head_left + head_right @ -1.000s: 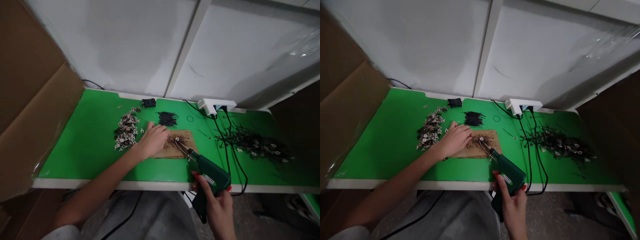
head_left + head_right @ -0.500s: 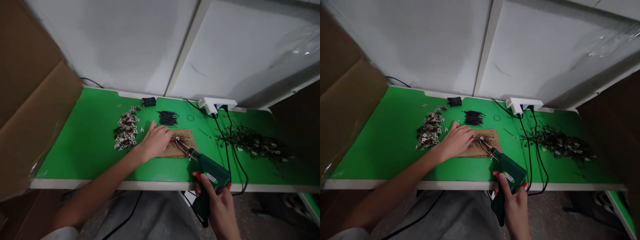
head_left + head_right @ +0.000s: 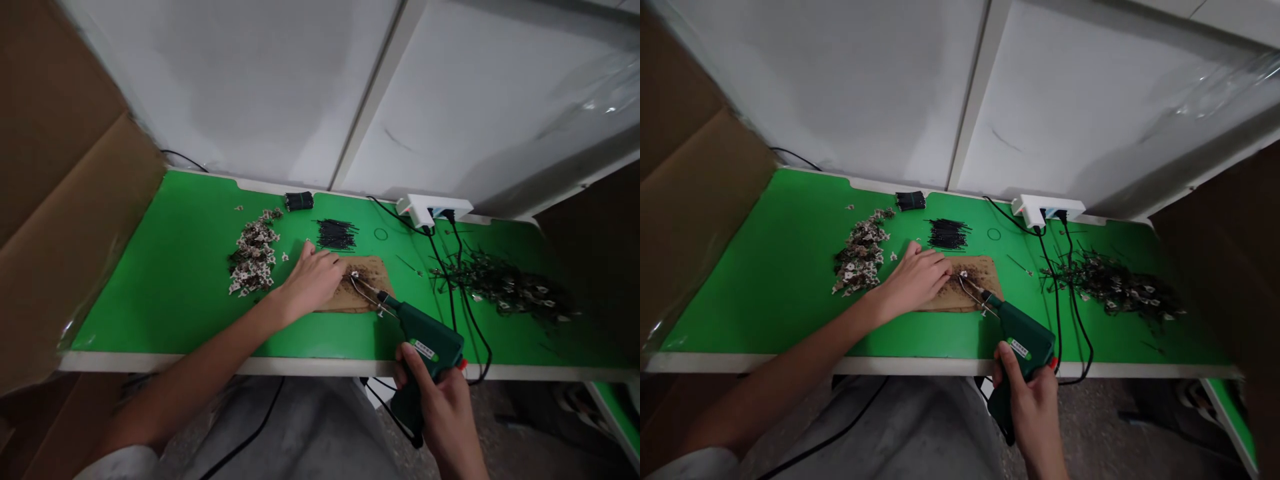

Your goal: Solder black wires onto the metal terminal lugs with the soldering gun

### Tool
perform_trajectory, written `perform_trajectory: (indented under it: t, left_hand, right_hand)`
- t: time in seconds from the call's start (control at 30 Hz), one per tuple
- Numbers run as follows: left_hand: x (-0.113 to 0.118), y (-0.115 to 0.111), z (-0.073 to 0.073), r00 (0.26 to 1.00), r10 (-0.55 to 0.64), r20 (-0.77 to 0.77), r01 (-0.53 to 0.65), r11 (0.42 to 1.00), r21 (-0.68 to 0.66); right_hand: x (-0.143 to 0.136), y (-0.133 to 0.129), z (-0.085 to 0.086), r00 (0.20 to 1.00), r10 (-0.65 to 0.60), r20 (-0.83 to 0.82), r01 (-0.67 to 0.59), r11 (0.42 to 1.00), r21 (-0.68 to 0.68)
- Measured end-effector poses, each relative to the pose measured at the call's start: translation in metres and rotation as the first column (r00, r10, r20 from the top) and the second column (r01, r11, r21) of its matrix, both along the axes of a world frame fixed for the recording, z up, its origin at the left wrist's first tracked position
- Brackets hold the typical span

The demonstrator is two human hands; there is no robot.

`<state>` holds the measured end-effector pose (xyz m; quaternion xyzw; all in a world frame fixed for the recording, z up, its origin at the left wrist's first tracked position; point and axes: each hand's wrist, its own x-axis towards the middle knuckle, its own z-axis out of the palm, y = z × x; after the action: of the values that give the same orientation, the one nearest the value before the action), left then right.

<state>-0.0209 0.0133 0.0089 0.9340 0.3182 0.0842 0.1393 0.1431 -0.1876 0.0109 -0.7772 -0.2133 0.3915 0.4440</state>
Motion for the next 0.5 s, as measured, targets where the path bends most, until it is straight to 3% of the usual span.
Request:
perform_trajectory:
  t: [0.3, 0.5]
  left_hand:
    - [-0.0033, 0.0024, 0.0023, 0.999, 0.024, -0.032, -0.024, 1.0, 0.017]
    - [-0.0005, 0.0005, 0.0015, 0.997, 0.0, -0.077, -0.001, 1.0, -0.015]
  right_hand:
    - [0.0001, 0.0095, 0.0087, 1.0, 0.022, -0.016, -0.02, 0.994, 0.104]
    - [0.0039, 0.0036, 0.0039, 0.999, -0.018, -0.049, 0.018, 1.0, 0.01]
